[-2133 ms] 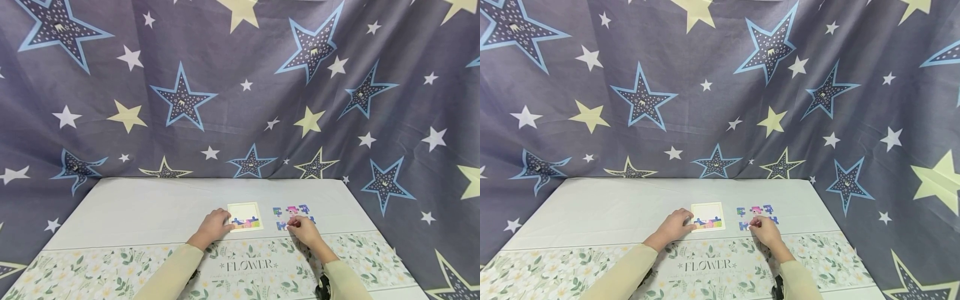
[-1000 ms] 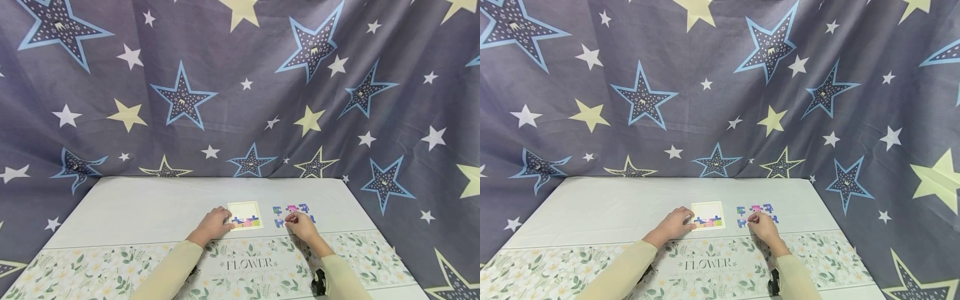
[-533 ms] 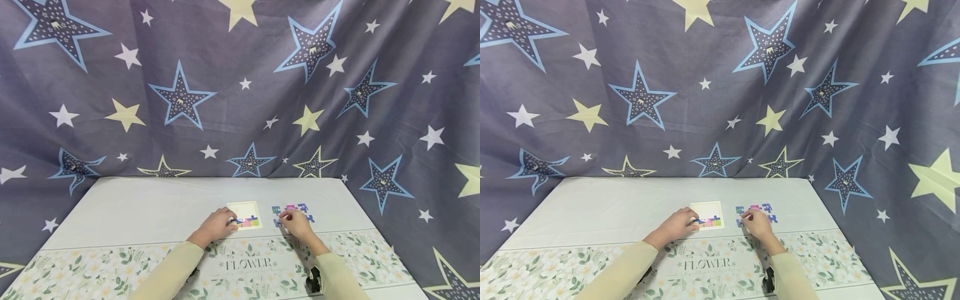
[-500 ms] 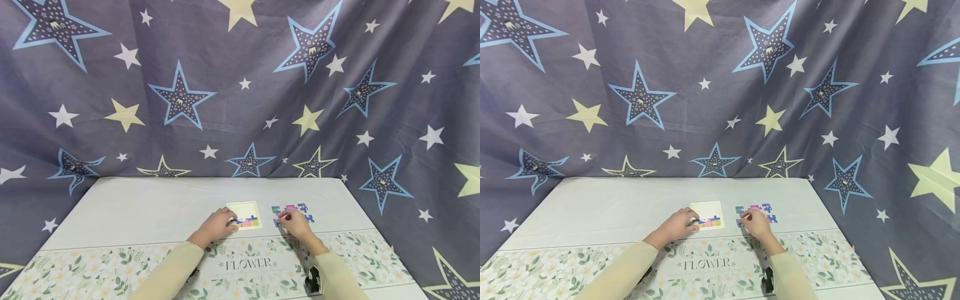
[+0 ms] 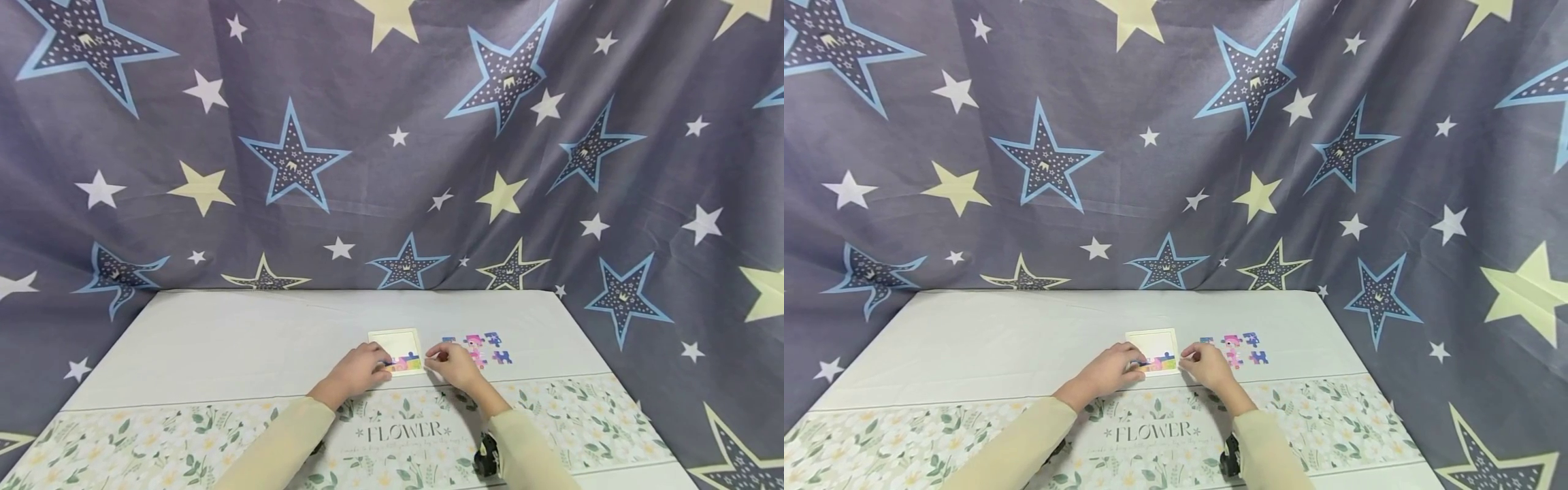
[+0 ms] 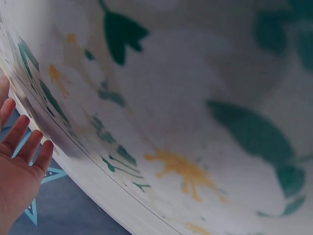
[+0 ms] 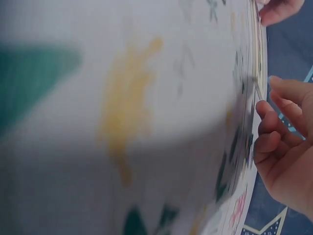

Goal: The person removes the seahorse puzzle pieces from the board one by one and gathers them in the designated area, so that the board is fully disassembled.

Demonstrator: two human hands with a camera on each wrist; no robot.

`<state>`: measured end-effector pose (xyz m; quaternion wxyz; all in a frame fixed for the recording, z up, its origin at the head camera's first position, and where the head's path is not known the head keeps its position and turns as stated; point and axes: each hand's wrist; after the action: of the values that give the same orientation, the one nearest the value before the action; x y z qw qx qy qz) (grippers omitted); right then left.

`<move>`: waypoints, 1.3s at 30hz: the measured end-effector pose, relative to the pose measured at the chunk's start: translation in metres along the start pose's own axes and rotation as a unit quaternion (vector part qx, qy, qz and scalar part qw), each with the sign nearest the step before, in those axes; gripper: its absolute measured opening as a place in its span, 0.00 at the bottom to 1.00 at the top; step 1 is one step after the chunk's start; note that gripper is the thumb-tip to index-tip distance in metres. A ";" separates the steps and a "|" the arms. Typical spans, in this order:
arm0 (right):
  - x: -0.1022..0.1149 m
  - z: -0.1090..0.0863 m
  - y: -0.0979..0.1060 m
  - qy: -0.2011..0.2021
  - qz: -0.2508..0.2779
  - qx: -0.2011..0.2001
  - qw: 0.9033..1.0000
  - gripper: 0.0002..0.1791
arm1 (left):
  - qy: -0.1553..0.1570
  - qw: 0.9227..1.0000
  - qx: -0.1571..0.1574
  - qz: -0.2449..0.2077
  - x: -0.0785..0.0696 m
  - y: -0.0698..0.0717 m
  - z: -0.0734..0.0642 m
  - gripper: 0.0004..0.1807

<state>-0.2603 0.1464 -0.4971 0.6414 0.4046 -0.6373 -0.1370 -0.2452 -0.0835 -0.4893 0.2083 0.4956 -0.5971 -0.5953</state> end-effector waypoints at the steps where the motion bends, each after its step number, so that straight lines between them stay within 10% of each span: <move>1: 0.001 0.001 -0.002 0.003 0.002 0.007 1.000 0.08 | -0.002 1.000 0.000 -0.001 0.000 0.000 0.000 0.21; 39: 0.017 0.020 -0.006 -0.034 -0.013 0.071 0.997 0.15 | -0.053 0.998 -0.024 0.026 0.003 -0.006 0.002 0.14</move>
<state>-0.2737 0.1236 -0.4918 0.5876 0.4523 -0.6612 -0.1136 -0.2455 -0.0839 -0.4966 0.2039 0.4427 -0.6058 -0.6289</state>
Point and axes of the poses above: each hand's wrist, its own z-axis towards the middle knuckle, its own y-axis out of the back of the hand, x = y × z, and after that the axes turned 14 degrees about x, right-handed
